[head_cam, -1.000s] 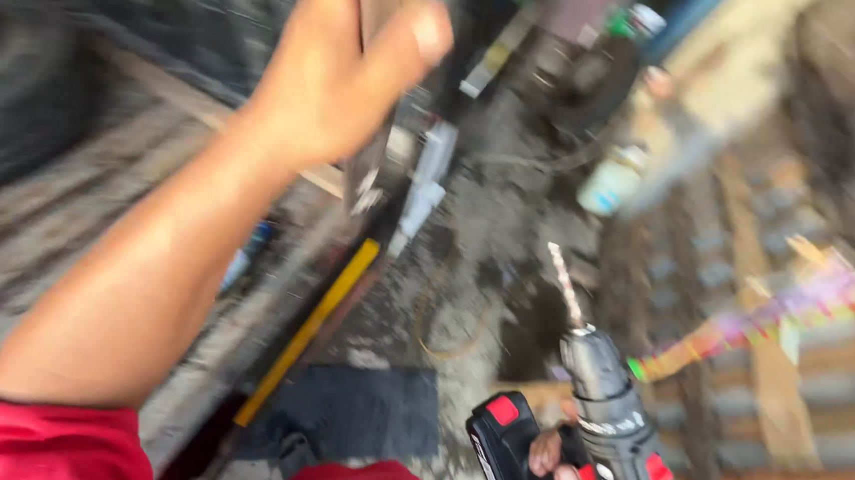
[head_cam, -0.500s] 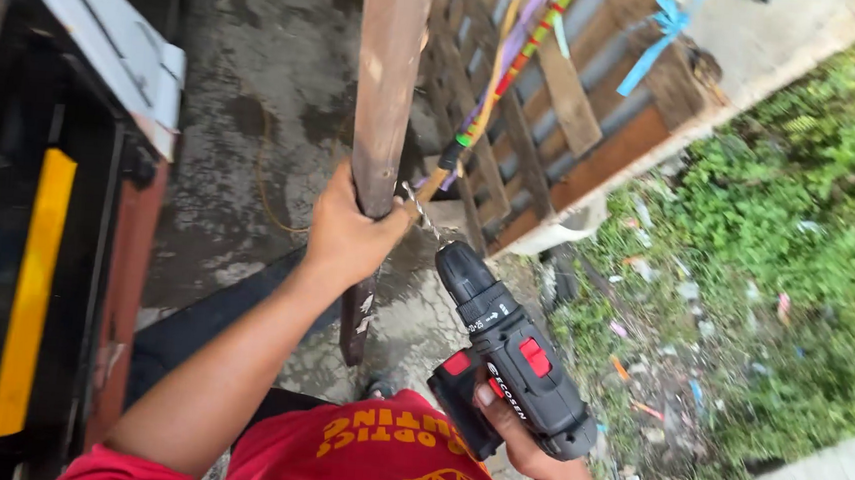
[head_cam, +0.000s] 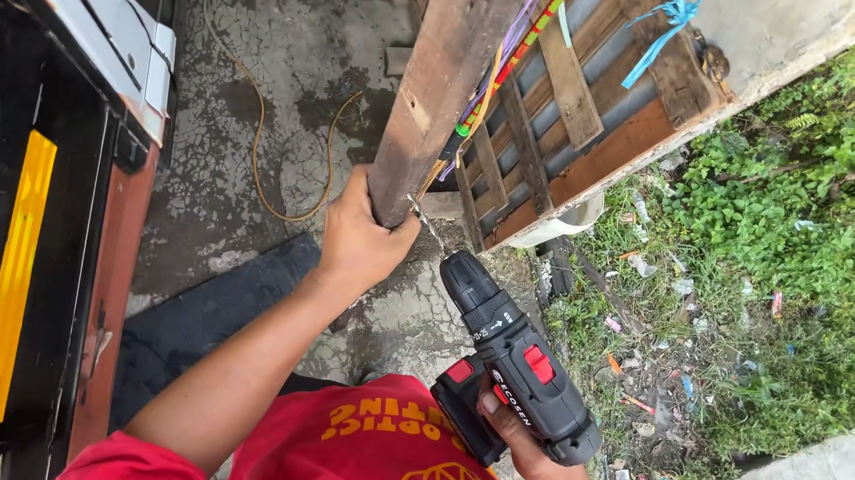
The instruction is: Using a cordless drill to drill holes into a wooden beam.
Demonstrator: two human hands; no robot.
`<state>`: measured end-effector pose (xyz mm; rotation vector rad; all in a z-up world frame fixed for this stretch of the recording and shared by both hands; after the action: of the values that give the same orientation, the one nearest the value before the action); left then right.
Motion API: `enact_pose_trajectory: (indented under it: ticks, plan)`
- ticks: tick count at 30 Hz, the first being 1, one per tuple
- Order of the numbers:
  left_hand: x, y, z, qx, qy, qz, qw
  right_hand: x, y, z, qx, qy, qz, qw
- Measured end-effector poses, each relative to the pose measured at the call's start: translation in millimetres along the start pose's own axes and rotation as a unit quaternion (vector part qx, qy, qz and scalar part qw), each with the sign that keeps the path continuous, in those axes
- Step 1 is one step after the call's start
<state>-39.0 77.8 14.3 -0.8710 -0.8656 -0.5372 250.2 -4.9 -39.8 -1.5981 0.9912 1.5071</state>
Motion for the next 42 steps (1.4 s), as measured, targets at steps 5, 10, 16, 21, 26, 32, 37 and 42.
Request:
enact_pose_trajectory:
  ticks: [5,10,16,21,26,32,37,42]
  plan:
    - [-6,-6,-1,0.006,-0.015,-0.003,1.000,-6,5,6,-0.017,-0.019,-0.014,1.000]
    - [-12,-9,-2,0.014,-0.012,-0.008,1.000,-10,7,9,-0.022,-0.028,-0.043,0.998]
    - [-15,-12,-6,0.019,-0.021,0.000,1.000,-17,8,9,-0.022,-0.051,-0.072,0.996]
    - [-3,-15,-11,0.046,0.065,0.047,0.996,-7,8,7,-0.023,-0.010,-0.075,0.997]
    - [6,-11,-15,0.055,0.098,0.042,0.993,-22,14,9,-0.030,-0.028,-0.017,0.999]
    - [13,-8,-19,0.055,0.117,0.043,0.991,0,3,6,-0.005,-0.001,-0.012,1.000]
    - [18,-4,-22,0.049,0.113,0.061,0.990,9,-2,5,0.013,0.006,-0.006,1.000]
    - [22,-1,-23,0.028,0.134,0.053,0.989,8,-2,8,0.010,-0.016,0.056,0.998]
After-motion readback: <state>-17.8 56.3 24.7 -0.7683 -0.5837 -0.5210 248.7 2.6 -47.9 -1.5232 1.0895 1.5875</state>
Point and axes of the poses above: each hand's wrist, its own z-axis towards the middle knuckle, its own y-axis out of the palm, x = y × z, the point moved 9 cm from there along z, towards the middle knuckle, and after that the axes turned 2 degrees about z, right-handed, at the moved point
